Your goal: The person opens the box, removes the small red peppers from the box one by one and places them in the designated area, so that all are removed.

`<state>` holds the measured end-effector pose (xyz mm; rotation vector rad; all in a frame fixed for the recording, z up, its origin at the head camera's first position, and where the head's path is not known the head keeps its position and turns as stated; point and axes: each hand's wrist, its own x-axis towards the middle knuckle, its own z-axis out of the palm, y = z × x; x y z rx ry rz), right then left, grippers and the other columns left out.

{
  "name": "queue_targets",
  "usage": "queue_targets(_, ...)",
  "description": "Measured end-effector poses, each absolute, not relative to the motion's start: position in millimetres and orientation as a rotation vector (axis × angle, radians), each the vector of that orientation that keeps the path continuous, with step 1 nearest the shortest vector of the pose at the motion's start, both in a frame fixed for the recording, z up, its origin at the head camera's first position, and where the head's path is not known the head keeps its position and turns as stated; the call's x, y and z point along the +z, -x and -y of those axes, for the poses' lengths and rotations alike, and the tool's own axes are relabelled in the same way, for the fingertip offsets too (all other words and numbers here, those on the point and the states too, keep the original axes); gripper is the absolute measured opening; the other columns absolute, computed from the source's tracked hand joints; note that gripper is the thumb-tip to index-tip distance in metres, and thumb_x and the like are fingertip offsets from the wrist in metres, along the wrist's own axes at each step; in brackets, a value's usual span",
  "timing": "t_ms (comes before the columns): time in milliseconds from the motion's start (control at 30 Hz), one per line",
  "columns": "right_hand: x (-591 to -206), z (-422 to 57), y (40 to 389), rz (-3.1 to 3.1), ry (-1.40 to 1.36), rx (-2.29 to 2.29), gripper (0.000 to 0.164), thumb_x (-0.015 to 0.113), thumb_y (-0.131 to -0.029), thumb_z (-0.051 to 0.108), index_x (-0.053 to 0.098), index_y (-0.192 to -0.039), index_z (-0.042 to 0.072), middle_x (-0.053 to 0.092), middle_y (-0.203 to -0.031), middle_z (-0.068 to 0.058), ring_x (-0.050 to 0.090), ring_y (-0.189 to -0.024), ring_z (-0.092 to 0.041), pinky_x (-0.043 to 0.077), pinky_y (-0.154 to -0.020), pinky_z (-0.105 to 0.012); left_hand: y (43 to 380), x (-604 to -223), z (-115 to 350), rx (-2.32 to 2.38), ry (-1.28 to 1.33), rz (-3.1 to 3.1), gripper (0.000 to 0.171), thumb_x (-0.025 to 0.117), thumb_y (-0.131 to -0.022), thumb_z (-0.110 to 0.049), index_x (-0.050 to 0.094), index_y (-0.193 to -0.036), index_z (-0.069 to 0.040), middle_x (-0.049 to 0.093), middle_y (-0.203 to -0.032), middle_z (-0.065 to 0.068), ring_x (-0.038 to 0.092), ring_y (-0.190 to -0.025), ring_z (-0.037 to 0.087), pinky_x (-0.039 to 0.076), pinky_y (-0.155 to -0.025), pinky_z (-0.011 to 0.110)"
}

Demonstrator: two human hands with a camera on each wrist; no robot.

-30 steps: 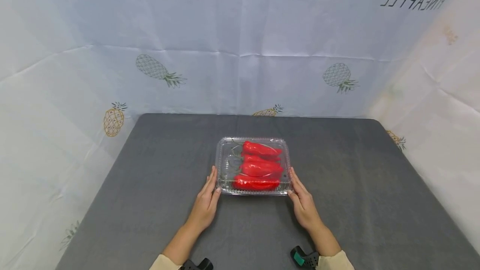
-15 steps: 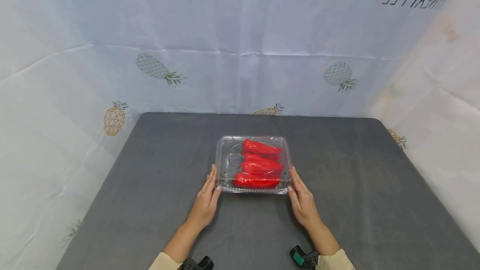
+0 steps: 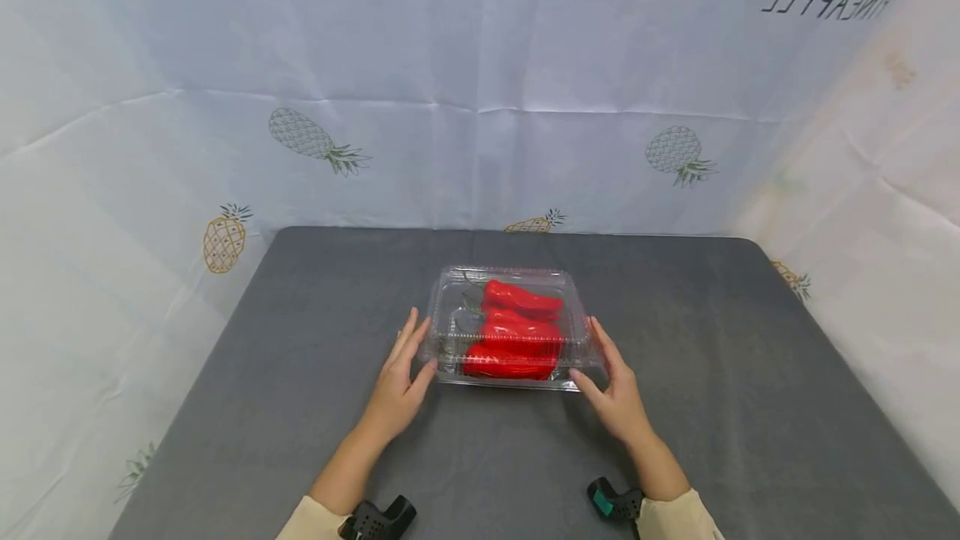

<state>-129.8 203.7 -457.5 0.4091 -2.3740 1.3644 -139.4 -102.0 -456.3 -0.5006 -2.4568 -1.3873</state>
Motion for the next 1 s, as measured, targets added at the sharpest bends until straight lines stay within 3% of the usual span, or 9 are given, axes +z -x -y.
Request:
queue_targets(67, -456.0, -211.7, 136.5, 2.397, -0.428, 1.398, 0.078, 0.066, -0.080, -0.003, 0.028, -0.147, 0.010, 0.035, -0.148, -0.018, 0.030, -0.130, 0.012, 0.025, -0.106, -0.012, 148.9, -447.8, 105.9, -1.396, 0.538, 2.460, 0.055, 0.052, -0.090, -0.004, 0.036, -0.143, -0.007, 0.021, -0.155, 0.013, 0.021, -0.141, 0.037, 0.017, -0.111, 0.055)
queue_targets(233, -447.8, -220.1, 159.1, 2.396, -0.529, 1.461, 0.078, 0.064, -0.081, -0.003, 0.023, -0.147, 0.003, 0.025, -0.151, -0.023, 0.023, -0.139, -0.002, 0.019, -0.109, -0.009, 182.1, -435.7, 113.1, -1.452, 0.661, 2.495, 0.057, 0.048, -0.092, -0.004, 0.028, -0.146, -0.006, 0.022, -0.154, 0.016, 0.021, -0.141, 0.035, 0.014, -0.113, 0.055)
queue_targets(367, -447.1, -219.8, 182.9, 2.534, -0.538, 1.446, 0.082, 0.064, -0.084, 0.008, 0.016, -0.150, 0.009, 0.014, -0.156, -0.015, 0.013, -0.144, -0.022, 0.016, -0.117, -0.038, 209.8, -435.7, 114.4, -1.524, 0.650, 2.565, 0.061, 0.046, -0.094, -0.008, 0.018, -0.148, -0.004, 0.024, -0.152, 0.021, 0.024, -0.139, 0.038, 0.019, -0.111, 0.057)
queue_targets(433, -448.5, -219.0, 194.3, 2.616, -0.552, 1.437, 0.083, 0.063, -0.086, 0.014, 0.012, -0.151, 0.014, 0.008, -0.158, -0.010, 0.007, -0.145, -0.030, 0.012, -0.113, -0.056, 221.8, -438.2, 113.6, -1.577, 0.628, 2.590, 0.063, 0.045, -0.095, -0.009, 0.013, -0.149, -0.004, 0.023, -0.152, 0.022, 0.023, -0.139, 0.039, 0.020, -0.110, 0.057)
queue_targets(500, -451.0, -219.0, 204.6, 2.653, -0.593, 1.467, 0.080, 0.060, -0.088, 0.015, 0.011, -0.151, 0.013, 0.004, -0.158, -0.010, 0.003, -0.145, -0.035, 0.009, -0.109, -0.065, 232.5, -440.7, 111.8, -1.649, 0.628, 2.587, 0.065, 0.045, -0.095, -0.008, 0.009, -0.150, -0.003, 0.019, -0.153, 0.022, 0.020, -0.140, 0.038, 0.018, -0.112, 0.055)
queue_targets(633, -456.3, -219.6, 220.5, 2.631, -0.672, 1.633, 0.070, 0.053, -0.091, 0.010, 0.015, -0.149, 0.003, 0.002, -0.157, -0.018, -0.001, -0.143, -0.039, 0.007, -0.109, -0.065, 248.5, -444.7, 107.6, -1.814, 0.630, 2.564, 0.066, 0.042, -0.096, -0.006, 0.003, -0.149, 0.000, 0.011, -0.154, 0.023, 0.015, -0.142, 0.038, 0.016, -0.113, 0.052)
queue_targets(767, -459.4, -216.9, 230.8, 2.633, -0.666, 1.742, 0.063, 0.047, -0.094, 0.012, 0.018, -0.148, -0.001, -0.002, -0.157, -0.018, -0.001, -0.144, -0.038, 0.011, -0.111, -0.059, 252.2, -440.8, 105.1, -1.954, 0.563, 2.560, 0.062, 0.039, -0.097, -0.003, 0.003, -0.146, 0.009, 0.008, -0.153, 0.028, 0.011, -0.142, 0.039, 0.015, -0.114, 0.049)
queue_targets(1000, -447.8, -208.0, 229.2, 2.648, -0.586, 1.787, 0.062, 0.049, -0.093, 0.006, 0.019, -0.146, -0.005, -0.003, -0.156, -0.020, 0.000, -0.143, -0.039, 0.014, -0.110, -0.059, 247.8, -430.1, 99.5, -1.980, 0.530, 2.594, 0.059, 0.039, -0.096, -0.001, 0.006, -0.141, 0.017, 0.003, -0.150, 0.031, 0.006, -0.140, 0.041, 0.008, -0.115, 0.048)
